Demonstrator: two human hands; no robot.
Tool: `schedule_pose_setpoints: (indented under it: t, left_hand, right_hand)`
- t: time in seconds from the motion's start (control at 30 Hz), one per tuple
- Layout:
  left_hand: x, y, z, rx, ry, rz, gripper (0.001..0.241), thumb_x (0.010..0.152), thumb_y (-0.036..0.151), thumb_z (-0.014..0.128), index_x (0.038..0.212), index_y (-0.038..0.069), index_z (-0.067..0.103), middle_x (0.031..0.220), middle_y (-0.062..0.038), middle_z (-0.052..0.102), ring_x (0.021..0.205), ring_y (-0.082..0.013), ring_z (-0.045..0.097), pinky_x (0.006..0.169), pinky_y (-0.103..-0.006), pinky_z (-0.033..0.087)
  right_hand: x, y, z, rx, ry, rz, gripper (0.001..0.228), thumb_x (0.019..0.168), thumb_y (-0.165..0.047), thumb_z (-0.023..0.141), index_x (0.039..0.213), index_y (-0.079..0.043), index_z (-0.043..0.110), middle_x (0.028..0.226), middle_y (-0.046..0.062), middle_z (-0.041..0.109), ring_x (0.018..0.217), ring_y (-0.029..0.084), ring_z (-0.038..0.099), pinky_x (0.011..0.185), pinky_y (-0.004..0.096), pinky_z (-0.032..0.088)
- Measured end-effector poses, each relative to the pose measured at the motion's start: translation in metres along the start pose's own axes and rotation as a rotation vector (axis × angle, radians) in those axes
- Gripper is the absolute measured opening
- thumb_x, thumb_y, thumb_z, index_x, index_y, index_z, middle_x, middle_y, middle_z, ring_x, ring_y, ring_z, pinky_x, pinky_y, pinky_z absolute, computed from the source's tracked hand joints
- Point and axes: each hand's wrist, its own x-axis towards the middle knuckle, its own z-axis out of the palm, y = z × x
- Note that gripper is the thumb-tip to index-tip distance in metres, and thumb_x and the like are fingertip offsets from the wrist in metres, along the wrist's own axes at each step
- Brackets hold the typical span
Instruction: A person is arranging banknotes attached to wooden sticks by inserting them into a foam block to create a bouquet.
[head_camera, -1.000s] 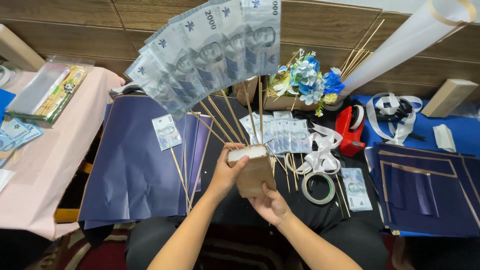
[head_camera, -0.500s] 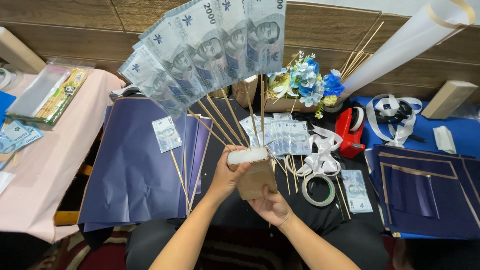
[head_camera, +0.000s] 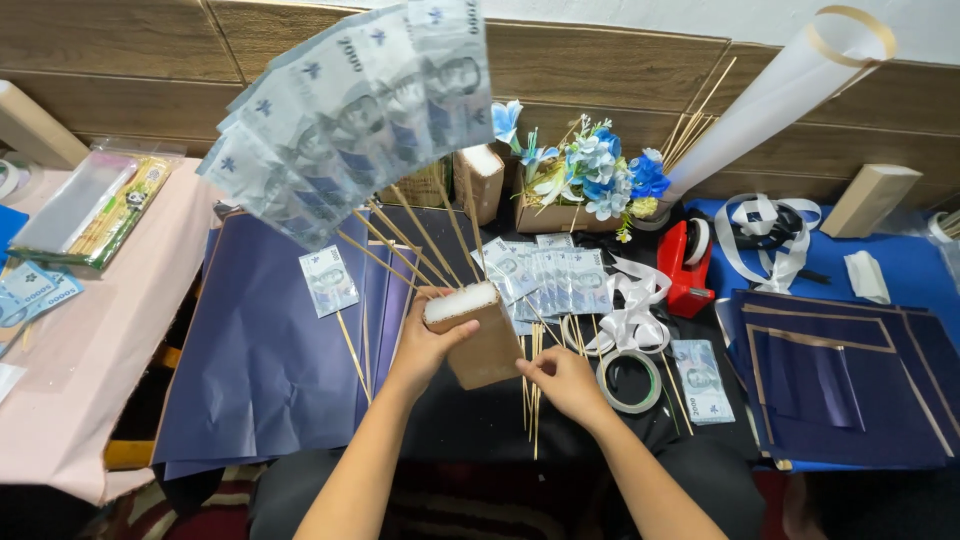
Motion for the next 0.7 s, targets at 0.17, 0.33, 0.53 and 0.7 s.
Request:
schedule_pose_setpoints:
  t: [0.17,0.33,0.53,0.7]
  left_hand:
    - [-0.004,0.018,-0.001,0.046,-0.052,-0.052,0.065,0.069,0.020,0.095,0.120,0.008,0.057,0.122,-0.013,0.065,0.125,-0.0306,0.056,0.107,-0.0465,0.045]
    - [-0.013,0.004,0.007,0.160,-0.192,-0.065,0.061,0.066,0.016,0.096,0.113,0.009,0.058,0.122,-0.013,0.067,0.129,-0.0351,0.057,0.110,-0.0508,0.043]
    - [-0.018,-0.014,0.011,0.237,-0.309,-0.044,0.059,0.066,0.011,0.095,0.109,0.010,0.056,0.122,-0.014,0.069,0.131,-0.0394,0.056,0.112,-0.0527,0.041]
    - [-0.010,-0.025,0.013,0.241,-0.331,-0.029,0.059,0.066,0.013,0.096,0.109,0.011,0.056,0.121,-0.014,0.070,0.129,-0.0377,0.058,0.110,-0.0515,0.044]
  right_hand:
    - [0.003,-0.006,-0.022,0.010,0.187,-0.068,0.038,0.094,-0.048,0.068,0.087,-0.011,0.076,0.080,0.010,0.075,0.083,0.028,0.074,0.074,0.038,0.058]
    - [0.009,-0.042,-0.038,0.277,0.222,-0.153,0.035,0.096,-0.032,0.069,0.125,-0.013,0.071,0.101,0.013,0.078,0.100,0.027,0.073,0.087,0.038,0.058]
    - [0.038,-0.036,-0.017,0.577,0.246,-0.255,0.025,0.096,-0.018,0.071,0.115,-0.003,0.072,0.092,0.014,0.078,0.086,0.019,0.074,0.080,0.032,0.061]
    - [0.048,-0.018,-0.008,0.693,0.359,-0.266,0.012,0.095,-0.012,0.071,0.097,-0.001,0.072,0.080,0.014,0.076,0.070,0.017,0.074,0.068,0.029,0.064]
